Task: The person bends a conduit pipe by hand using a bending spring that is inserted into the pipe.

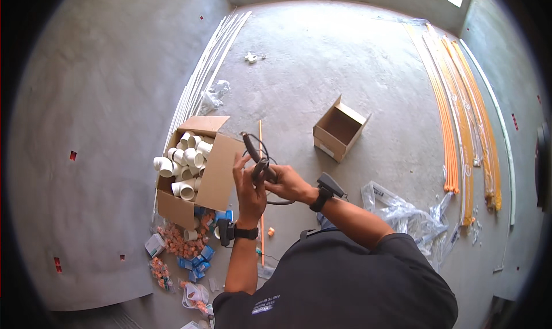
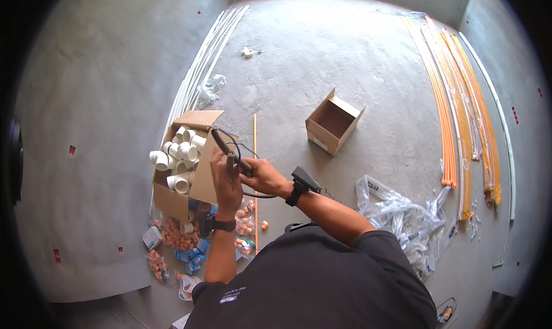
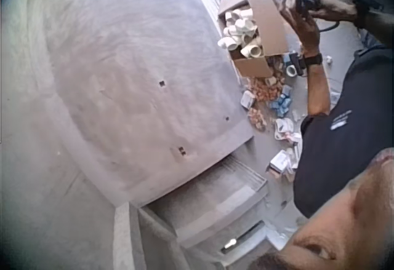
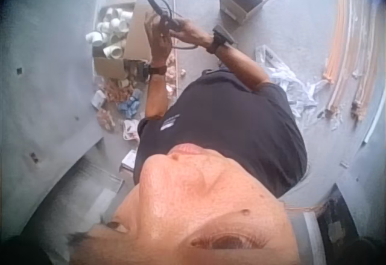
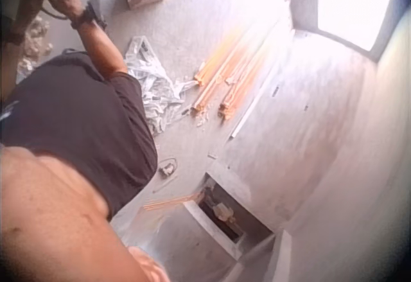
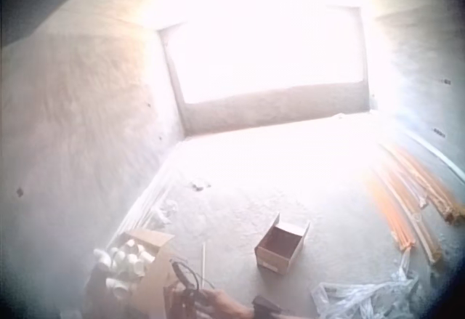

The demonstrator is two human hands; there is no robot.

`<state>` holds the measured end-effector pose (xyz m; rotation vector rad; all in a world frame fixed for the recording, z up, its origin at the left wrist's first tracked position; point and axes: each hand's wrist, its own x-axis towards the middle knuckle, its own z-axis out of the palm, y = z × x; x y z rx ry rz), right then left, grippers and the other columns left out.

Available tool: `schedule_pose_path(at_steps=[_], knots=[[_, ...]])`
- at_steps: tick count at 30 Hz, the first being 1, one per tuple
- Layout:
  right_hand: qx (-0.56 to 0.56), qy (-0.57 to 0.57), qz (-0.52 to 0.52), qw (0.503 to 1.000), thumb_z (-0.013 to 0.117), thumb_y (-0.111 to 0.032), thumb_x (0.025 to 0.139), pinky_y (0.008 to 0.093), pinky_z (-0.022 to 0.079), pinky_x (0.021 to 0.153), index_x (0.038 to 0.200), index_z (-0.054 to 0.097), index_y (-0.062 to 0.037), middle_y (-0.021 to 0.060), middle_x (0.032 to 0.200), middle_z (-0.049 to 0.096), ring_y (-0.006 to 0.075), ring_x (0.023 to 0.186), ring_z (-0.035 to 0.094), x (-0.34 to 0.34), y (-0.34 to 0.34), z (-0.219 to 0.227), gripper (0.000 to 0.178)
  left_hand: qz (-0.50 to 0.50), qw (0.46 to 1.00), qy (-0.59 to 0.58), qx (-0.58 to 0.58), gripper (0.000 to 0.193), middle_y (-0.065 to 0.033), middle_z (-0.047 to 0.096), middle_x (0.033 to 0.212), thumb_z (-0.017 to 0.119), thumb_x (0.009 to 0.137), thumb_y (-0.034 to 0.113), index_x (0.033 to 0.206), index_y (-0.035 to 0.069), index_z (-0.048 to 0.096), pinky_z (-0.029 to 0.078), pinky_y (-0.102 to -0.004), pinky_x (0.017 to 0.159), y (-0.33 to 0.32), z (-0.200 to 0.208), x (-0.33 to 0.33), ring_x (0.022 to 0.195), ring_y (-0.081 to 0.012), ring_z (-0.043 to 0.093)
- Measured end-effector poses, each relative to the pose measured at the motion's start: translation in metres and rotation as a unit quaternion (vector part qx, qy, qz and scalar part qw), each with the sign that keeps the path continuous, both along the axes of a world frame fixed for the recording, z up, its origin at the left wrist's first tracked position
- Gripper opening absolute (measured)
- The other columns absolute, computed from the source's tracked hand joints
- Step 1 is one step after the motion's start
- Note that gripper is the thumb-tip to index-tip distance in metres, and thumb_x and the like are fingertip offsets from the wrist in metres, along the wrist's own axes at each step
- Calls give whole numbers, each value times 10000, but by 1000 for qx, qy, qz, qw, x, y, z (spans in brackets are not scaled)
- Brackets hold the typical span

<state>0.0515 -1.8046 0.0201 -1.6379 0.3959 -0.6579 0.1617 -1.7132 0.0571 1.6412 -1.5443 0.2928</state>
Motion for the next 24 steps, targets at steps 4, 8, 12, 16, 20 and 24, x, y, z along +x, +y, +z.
schedule_pose_path(at_steps=[4,8,12,16,20,24], knots=[[-6,56,15,998,701,-234,890,329,404,565,928,593,-13,66,653,491,136,613,439,49,-76,28,249,96,983,151,32,207,-217,520,1231,518,997,135,1159,14,562,453,-453,946,-58,-18,58,1176,-392,527],[-101,-11,21,995,703,-284,899,335,405,558,956,624,-21,104,682,546,187,595,491,106,-147,30,280,119,969,209,-52,272,-184,575,1135,493,1011,174,1188,-30,528,506,-414,811,-134,-8,94,989,-327,618],[-101,-2,51,994,709,-300,895,358,418,567,961,630,-18,125,695,547,217,606,511,164,-220,33,300,155,964,200,-84,309,-168,580,1002,492,1011,196,1222,-30,480,502,-406,784,-200,-28,147,920,-303,618],[-59,32,81,994,693,-215,908,302,392,560,1165,526,-43,59,684,485,122,624,442,219,-304,28,351,133,969,208,9,284,-167,539,1036,541,988,170,1203,-9,488,480,-426,765,-275,-45,210,925,-318,588],[24,13,118,993,626,-229,962,305,385,581,1217,518,-14,26,711,490,112,652,435,287,-384,7,351,110,979,171,-36,515,-199,491,1174,577,976,218,1413,20,390,472,-427,844,-356,-56,279,1044,-350,558],[90,1,98,991,600,-221,980,271,409,629,1066,620,5,15,750,528,82,698,453,359,-444,18,243,147,948,266,-94,619,-163,372,1325,590,979,270,1435,-15,285,474,-396,898,-427,-61,342,1139,-267,509]])
